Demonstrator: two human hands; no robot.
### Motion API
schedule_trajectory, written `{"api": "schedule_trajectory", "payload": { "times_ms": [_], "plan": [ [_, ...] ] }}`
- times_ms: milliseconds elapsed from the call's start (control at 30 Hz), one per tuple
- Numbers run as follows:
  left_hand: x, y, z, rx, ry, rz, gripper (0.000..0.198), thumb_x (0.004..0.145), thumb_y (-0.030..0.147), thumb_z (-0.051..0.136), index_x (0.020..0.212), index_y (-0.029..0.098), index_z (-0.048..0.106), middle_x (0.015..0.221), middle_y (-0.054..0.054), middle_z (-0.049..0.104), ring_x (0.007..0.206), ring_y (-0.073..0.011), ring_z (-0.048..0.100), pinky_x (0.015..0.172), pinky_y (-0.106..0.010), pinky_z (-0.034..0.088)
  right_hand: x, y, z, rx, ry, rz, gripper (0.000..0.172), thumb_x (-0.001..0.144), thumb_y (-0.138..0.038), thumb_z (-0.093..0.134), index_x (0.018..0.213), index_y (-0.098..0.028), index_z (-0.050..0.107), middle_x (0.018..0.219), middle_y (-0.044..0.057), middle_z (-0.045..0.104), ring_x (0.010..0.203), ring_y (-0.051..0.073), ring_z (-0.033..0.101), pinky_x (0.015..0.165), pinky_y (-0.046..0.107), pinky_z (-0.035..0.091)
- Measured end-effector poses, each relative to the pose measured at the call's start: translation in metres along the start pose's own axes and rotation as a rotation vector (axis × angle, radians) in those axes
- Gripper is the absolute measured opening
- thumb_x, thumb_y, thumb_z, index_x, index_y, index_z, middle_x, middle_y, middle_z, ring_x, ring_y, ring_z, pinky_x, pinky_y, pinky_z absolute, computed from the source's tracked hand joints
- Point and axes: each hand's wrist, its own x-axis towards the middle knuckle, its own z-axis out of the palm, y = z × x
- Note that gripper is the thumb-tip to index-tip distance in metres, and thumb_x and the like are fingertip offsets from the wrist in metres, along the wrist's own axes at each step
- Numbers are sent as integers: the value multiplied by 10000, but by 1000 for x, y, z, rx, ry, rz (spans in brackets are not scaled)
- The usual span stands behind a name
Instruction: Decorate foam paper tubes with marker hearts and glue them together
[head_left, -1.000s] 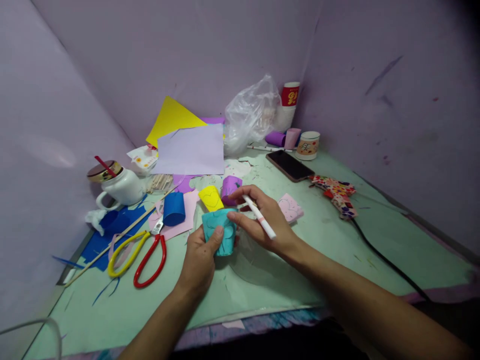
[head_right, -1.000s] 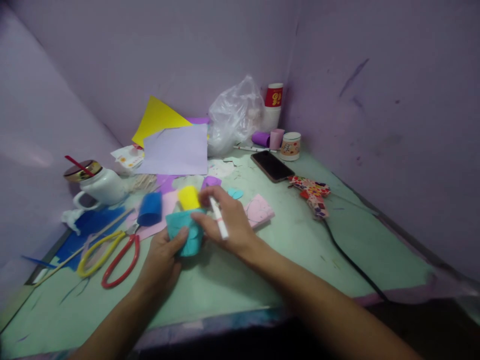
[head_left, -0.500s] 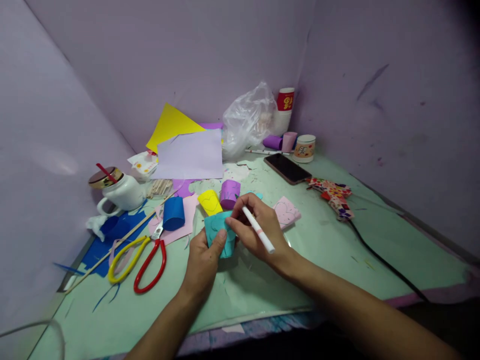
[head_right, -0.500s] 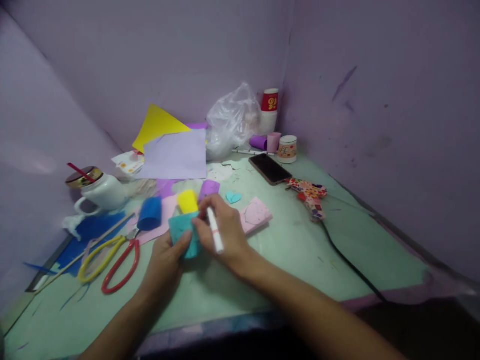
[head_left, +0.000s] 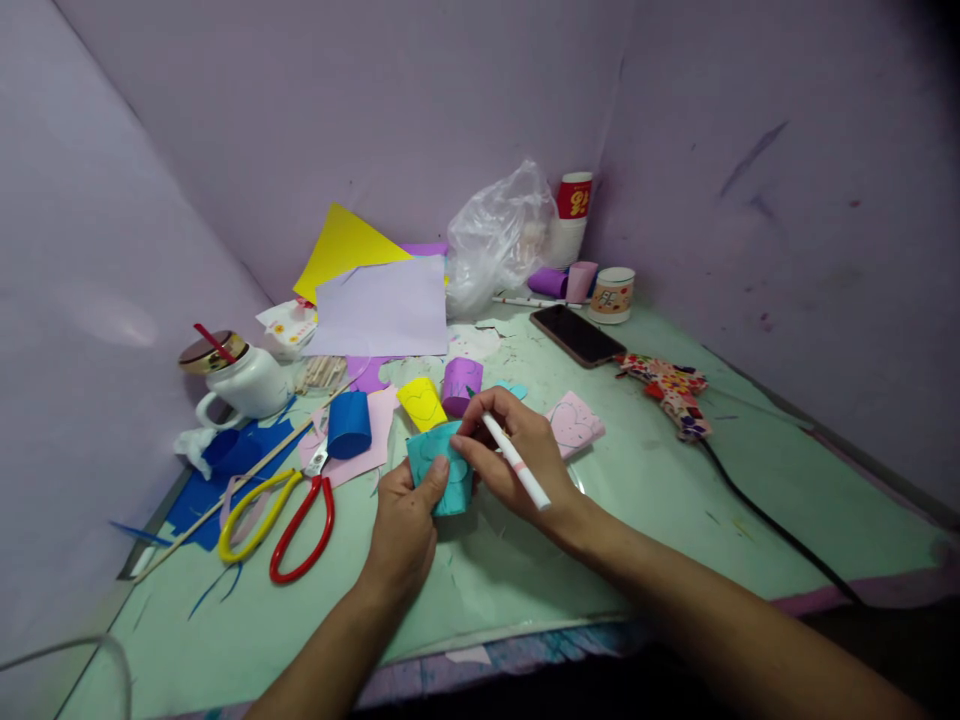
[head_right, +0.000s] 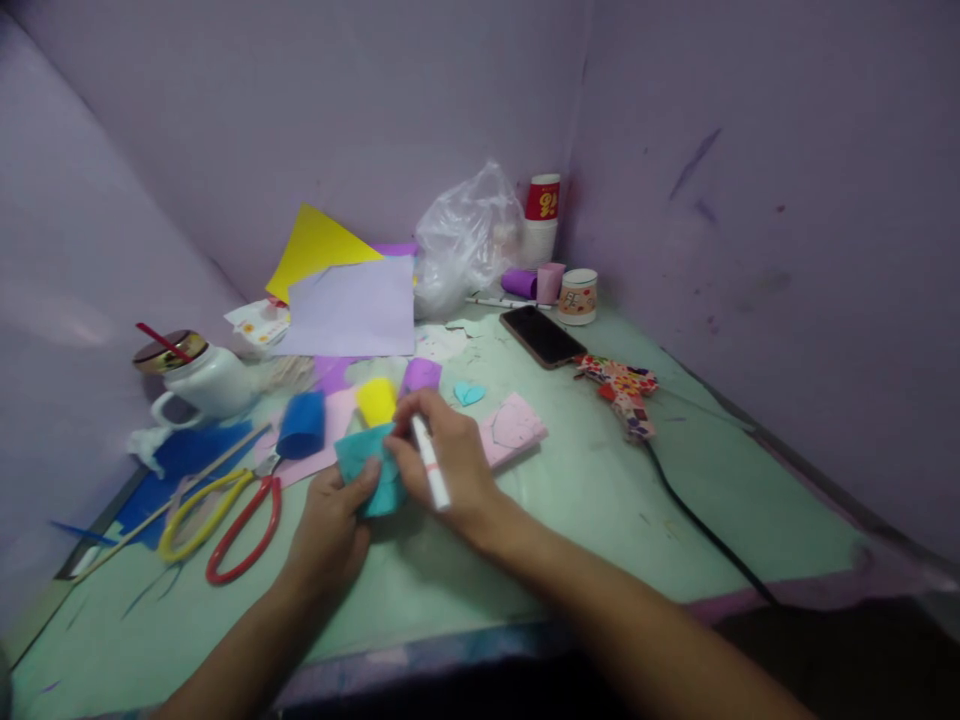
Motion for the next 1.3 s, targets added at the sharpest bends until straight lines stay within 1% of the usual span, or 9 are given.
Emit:
{"api": "schedule_trajectory", "payload": {
  "times_ms": [167, 300, 533, 767, 1000, 1067, 1167, 1233, 1300],
  "plan": [
    [-2, 0, 0, 3, -41, -7, 271, 624, 392, 767, 681, 145, 672, 568, 11, 618, 558, -134, 559, 545, -249, 447, 6, -3, -6, -126, 26, -69, 303, 682, -170, 662, 937, -214, 504, 926, 42, 595, 839, 204, 563, 764, 351, 455],
    [-1, -3, -7, 135, -71, 20, 286, 694, 419, 719, 766, 149, 660, 626, 10, 625, 575, -118, 538, 574, -245, 451, 8, 1, -9, -36, -82, -87, 265, 715, -154, 636, 944, -209, 514, 923, 36, 608, 832, 185, 580, 765, 332, 467],
    [-1, 4, -12, 344, -87, 109, 392, 729, 444, 676, 994, 160, 623, 819, -26, 654, 701, -156, 563, 646, -280, 466, 7, 3, -10, -107, -44, -296, 211, 706, -125, 626, 886, -191, 539, 840, 24, 590, 767, 168, 559, 721, 308, 448],
    [-2, 11, -8, 400, -143, 150, 401, 714, 392, 692, 1029, 151, 636, 832, -31, 668, 690, -150, 550, 623, -259, 448, 14, 1, -21, -77, -232, -213, 143, 715, -145, 629, 818, -194, 542, 741, -15, 567, 649, 122, 520, 643, 257, 423],
    [1, 6, -13, 293, -271, 113, 414, 741, 416, 666, 1076, 179, 609, 852, -36, 668, 724, -163, 591, 635, -261, 456, 14, 2, -21, -47, -290, -141, 117, 711, -113, 600, 768, -198, 542, 677, -33, 563, 599, 107, 510, 612, 237, 417],
    [2, 8, -17, 343, -239, 208, 448, 751, 384, 663, 1150, 203, 568, 1021, -67, 663, 886, -204, 614, 741, -296, 474, 14, 3, -22, -55, -317, -150, 123, 707, -106, 608, 764, -196, 547, 676, -34, 569, 598, 106, 514, 609, 233, 413],
    [5, 16, -23, 597, -194, 560, 330, 745, 265, 674, 1064, 222, 599, 1182, -80, 592, 1112, -233, 541, 914, -345, 424, 14, 2, -24, -104, -353, -223, 153, 685, -84, 630, 758, -196, 556, 702, -33, 587, 642, 112, 536, 641, 234, 409],
    [7, 25, -27, 795, -231, 782, 163, 748, 199, 663, 907, 205, 624, 1086, -75, 611, 1067, -219, 547, 911, -348, 418, 15, 0, -25, -153, -378, -259, 185, 662, -71, 657, 756, -199, 562, 715, -34, 601, 676, 121, 550, 666, 239, 404],
    [8, 36, -28, 944, -242, 944, 115, 743, 162, 662, 843, 196, 616, 943, -60, 631, 958, -203, 560, 861, -346, 430, 15, -2, -26, -189, -381, -273, 199, 652, -66, 673, 752, -199, 564, 721, -33, 611, 693, 128, 557, 682, 247, 400]
  ]
}}
